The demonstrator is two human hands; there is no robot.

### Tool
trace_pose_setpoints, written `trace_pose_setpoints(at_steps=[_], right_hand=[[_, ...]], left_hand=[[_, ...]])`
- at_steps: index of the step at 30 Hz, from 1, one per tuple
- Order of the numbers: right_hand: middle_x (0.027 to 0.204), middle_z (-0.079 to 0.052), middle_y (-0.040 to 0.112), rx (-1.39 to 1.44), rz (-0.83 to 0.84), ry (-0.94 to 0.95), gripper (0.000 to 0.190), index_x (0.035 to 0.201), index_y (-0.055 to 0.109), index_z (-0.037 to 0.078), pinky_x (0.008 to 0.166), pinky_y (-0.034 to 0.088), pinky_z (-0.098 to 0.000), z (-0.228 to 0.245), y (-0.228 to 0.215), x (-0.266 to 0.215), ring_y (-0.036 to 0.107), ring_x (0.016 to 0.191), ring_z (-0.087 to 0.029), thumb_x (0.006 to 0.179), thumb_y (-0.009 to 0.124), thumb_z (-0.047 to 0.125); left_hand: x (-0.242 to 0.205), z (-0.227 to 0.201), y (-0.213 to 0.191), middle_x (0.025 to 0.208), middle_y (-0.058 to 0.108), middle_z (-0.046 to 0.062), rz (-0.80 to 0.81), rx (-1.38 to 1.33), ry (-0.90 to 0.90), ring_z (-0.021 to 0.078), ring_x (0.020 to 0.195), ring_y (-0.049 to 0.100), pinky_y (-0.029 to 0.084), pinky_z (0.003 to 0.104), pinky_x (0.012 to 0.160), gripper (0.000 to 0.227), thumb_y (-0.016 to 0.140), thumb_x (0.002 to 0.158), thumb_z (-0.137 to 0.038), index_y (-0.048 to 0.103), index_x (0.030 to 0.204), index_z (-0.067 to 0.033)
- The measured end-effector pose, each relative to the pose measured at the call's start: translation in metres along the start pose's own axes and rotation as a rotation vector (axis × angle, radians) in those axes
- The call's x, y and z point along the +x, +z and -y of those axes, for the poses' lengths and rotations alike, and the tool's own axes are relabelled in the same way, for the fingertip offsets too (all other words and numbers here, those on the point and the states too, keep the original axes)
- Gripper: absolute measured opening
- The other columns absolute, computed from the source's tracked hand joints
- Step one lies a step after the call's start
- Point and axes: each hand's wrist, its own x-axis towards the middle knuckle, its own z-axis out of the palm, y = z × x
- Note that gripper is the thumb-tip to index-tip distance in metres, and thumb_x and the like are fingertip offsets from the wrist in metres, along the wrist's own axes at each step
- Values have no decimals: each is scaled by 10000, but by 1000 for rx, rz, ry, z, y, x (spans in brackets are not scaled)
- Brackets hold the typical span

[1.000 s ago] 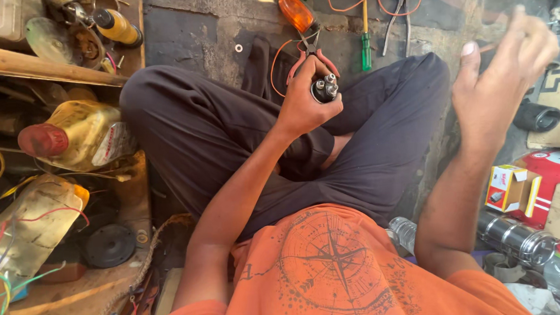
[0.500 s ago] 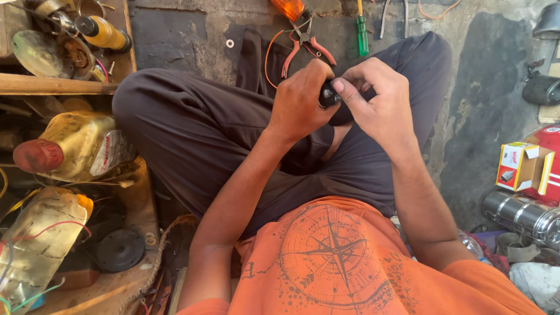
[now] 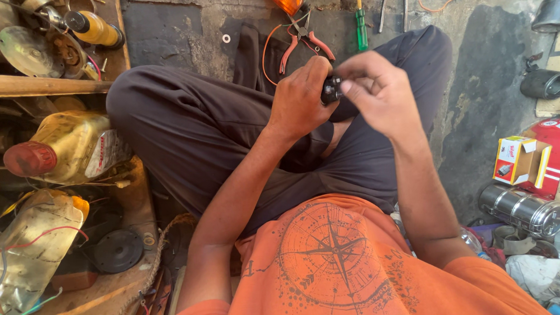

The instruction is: The person sits on the floor and uses pliers to tighten nuts on a small cylindrical electrical component. They repeatedly adjust the wires and tighten the connections using the pliers.

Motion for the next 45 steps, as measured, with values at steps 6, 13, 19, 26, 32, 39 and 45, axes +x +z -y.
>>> trace_pose_setpoints(at_steps=[6, 13, 19, 26, 32, 39, 45], right_hand=[[968, -45, 642, -199, -70, 89, 249, 1281, 636, -35, 765, 481, -228, -2, 0, 2, 581, 861, -74, 1041, 671, 24], [1100, 13, 623, -42, -56, 62, 284, 1230, 522, -18, 885, 519, -200, -1, 3, 6, 601, 1007, -34, 969, 631, -38], [1024, -34, 633, -139, -31, 93, 297, 1320, 551, -8, 801, 484, -220, -11, -3, 5, 572, 911, -69, 1046, 666, -30], [1152, -44, 617, -74, 32, -16, 366, 1319, 548, -25, 957, 521, -239, -14, -6, 2, 606, 1075, -93, 981, 670, -92], [1075, -43, 649, -164, -33, -4, 320, 1282, 565, -29, 890, 528, -232, -9, -3, 3, 626, 1007, -75, 1009, 733, -46], [954, -50, 674, -462, -95, -76, 149, 1189, 629, -11, 755, 520, -255, 1, 0, 1, 636, 843, -97, 1083, 657, 90], [907, -125, 601, -753, -18, -145, 160, 1044, 628, -17, 721, 486, -355, 4, -3, 0, 611, 802, -262, 1088, 679, 128]], left_hand=[[-1, 2, 1, 943, 556, 110, 8, 58, 38, 329, 837, 632, 502, 430, 694, 461, 800, 777, -144, 449, 1063, -58], [-2, 6, 3, 937, 550, 102, 26, 78, 36, 308, 823, 632, 505, 415, 678, 430, 790, 794, -141, 459, 1057, -62], [-2, 6, 3, 940, 558, 102, 33, 99, 47, 301, 796, 630, 501, 412, 660, 432, 796, 801, -148, 473, 1075, -63], [-3, 8, 5, 948, 559, 101, 39, 81, 34, 305, 812, 632, 503, 412, 664, 479, 816, 771, -153, 460, 1079, -63], [-4, 7, 5, 955, 560, 95, 30, 61, 23, 301, 830, 637, 503, 413, 682, 487, 819, 772, -132, 452, 1084, -65], [-3, 6, 6, 946, 560, 89, 29, 46, 37, 289, 832, 645, 511, 401, 680, 492, 819, 767, -136, 452, 1087, -66], [-3, 5, 7, 948, 566, 93, 36, 64, 43, 288, 811, 637, 504, 400, 668, 475, 819, 790, -130, 461, 1095, -63]])
